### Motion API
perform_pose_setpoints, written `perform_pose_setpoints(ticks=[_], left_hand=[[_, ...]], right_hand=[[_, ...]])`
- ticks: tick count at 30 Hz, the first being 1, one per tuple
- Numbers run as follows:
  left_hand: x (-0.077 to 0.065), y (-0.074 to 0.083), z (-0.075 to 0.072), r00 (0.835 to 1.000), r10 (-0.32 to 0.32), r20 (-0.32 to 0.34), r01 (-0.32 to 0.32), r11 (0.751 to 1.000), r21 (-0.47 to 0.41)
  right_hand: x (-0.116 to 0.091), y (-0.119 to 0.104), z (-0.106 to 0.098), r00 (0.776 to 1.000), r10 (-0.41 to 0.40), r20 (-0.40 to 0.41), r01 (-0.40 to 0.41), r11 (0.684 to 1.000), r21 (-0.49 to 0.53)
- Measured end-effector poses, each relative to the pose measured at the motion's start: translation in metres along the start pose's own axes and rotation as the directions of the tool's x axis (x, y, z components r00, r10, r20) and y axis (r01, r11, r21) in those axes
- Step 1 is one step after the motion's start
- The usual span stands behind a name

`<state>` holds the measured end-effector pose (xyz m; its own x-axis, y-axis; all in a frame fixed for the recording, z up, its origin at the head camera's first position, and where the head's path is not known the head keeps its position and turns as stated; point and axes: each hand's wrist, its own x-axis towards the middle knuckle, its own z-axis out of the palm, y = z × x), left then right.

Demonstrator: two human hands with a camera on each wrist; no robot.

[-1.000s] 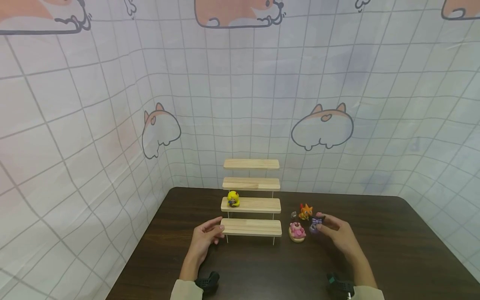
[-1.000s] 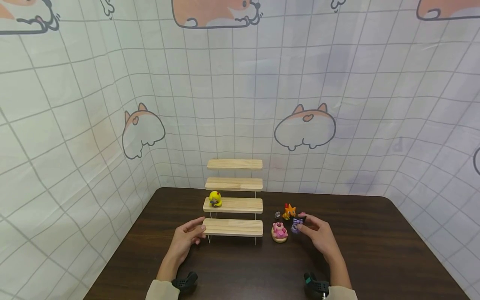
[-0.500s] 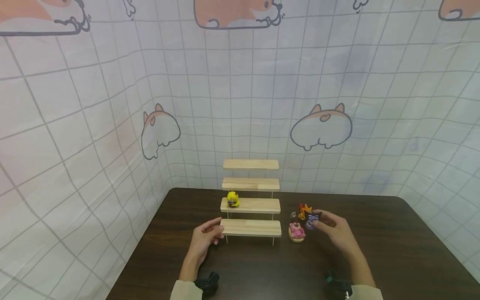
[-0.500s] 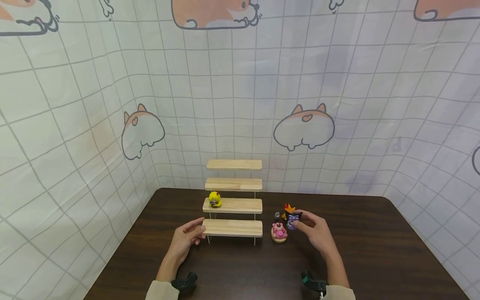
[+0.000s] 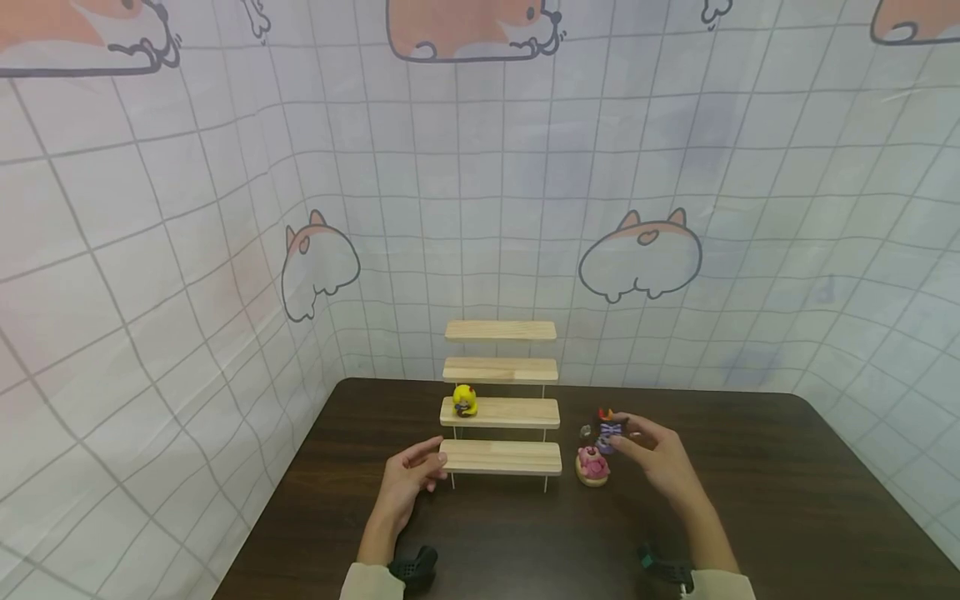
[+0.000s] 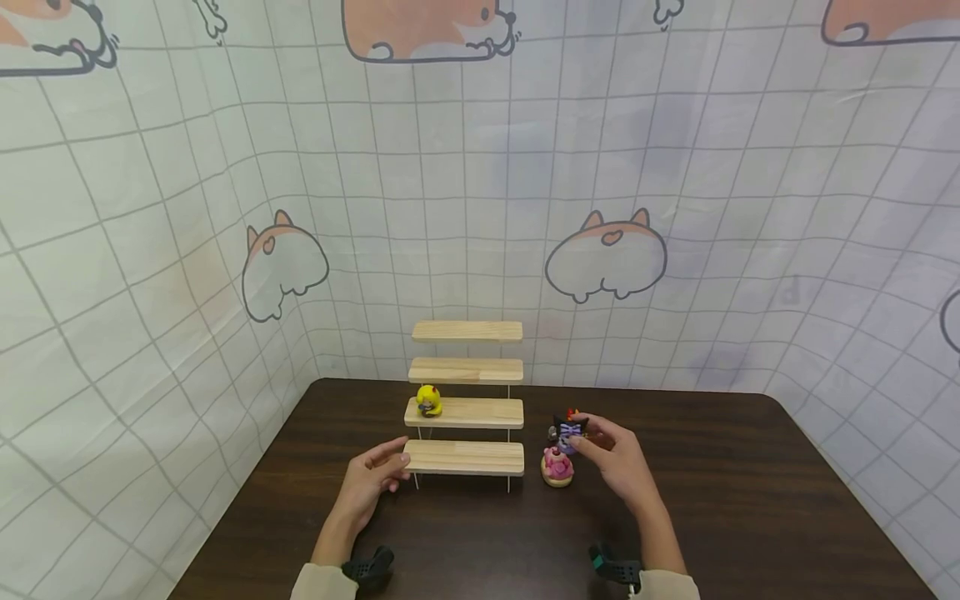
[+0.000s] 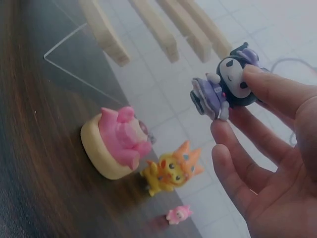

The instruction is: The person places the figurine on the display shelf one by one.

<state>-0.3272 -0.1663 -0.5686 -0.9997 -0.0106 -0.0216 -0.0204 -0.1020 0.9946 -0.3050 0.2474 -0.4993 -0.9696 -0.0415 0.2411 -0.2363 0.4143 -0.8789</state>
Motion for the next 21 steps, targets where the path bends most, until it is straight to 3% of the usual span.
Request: perform_pose_setpoints(ticks=[12,21], left_hand=[[-0.001,0.000,0.000,1.000,-0.003,0.008,0.003,1.000,0.004],[0.000,0.001,0.000,1.000,-0.002,0.000,0.002,1.000,-0.010]], right_hand=[[-0.001,-0.019,0.014,0.996,-0.085,-0.016,0.085,0.996,0.008],[0.000,-0.038,0.040,0.998,-0.065,0.018,0.063,0.993,0.102]])
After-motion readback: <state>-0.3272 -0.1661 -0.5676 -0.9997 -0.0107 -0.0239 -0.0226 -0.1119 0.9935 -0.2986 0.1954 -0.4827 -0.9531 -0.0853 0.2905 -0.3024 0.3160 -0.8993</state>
